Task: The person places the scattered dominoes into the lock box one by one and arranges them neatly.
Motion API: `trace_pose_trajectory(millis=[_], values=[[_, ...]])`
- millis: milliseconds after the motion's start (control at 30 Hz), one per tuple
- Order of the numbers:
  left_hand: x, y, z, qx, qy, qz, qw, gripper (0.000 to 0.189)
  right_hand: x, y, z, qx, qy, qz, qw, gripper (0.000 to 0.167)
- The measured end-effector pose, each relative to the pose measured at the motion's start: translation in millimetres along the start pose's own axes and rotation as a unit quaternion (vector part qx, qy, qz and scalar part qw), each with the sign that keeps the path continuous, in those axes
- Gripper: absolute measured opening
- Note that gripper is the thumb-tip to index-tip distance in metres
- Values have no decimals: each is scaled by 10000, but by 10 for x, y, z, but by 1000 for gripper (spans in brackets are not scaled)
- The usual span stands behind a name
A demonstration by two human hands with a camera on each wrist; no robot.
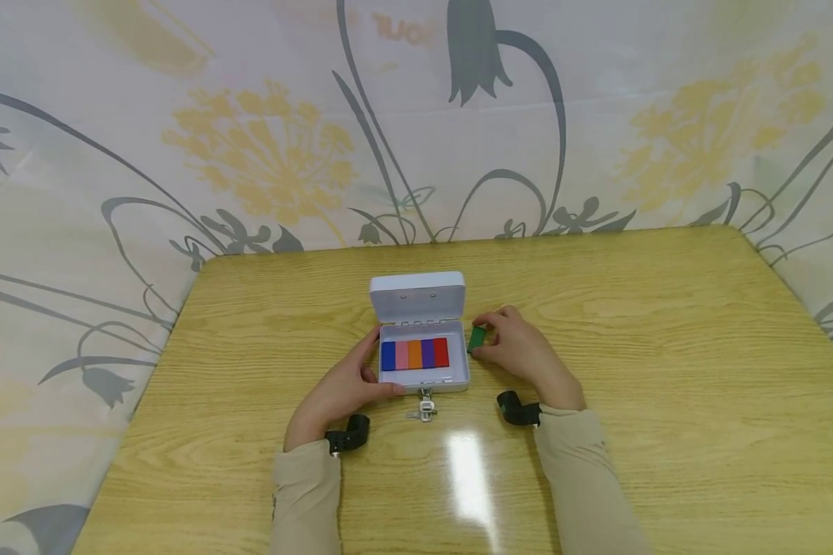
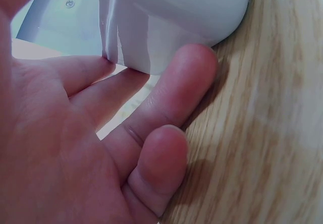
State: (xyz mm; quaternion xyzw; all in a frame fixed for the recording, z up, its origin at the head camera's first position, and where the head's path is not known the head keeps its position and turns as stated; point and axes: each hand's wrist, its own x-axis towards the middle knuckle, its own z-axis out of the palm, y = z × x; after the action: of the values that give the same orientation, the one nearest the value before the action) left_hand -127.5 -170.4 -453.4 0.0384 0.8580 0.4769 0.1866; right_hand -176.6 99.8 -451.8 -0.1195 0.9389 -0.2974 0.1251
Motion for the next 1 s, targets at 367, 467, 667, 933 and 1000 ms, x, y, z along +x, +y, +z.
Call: trace_pose_trajectory(millis=[367,467,667,933,1000], values=[[-2,-16,-9,-178,-10,75,9998,100,2,-69,14,-53,71,134,9999,52],[0,-9,-9,-187,-22,87,9998,100,0,-77,35,-110,127,204,9997,51],[2,2,-12,19,9,1,10000,101,-9,-73,47,-66,199,190,9996,48],[2,1,-14,0,-23,18,10000,100,-3,-8,19,321,210,187,9991,50],[2,1,-14,13,-23,23,10000,100,-3,4,12,400,212,199,9988,50]])
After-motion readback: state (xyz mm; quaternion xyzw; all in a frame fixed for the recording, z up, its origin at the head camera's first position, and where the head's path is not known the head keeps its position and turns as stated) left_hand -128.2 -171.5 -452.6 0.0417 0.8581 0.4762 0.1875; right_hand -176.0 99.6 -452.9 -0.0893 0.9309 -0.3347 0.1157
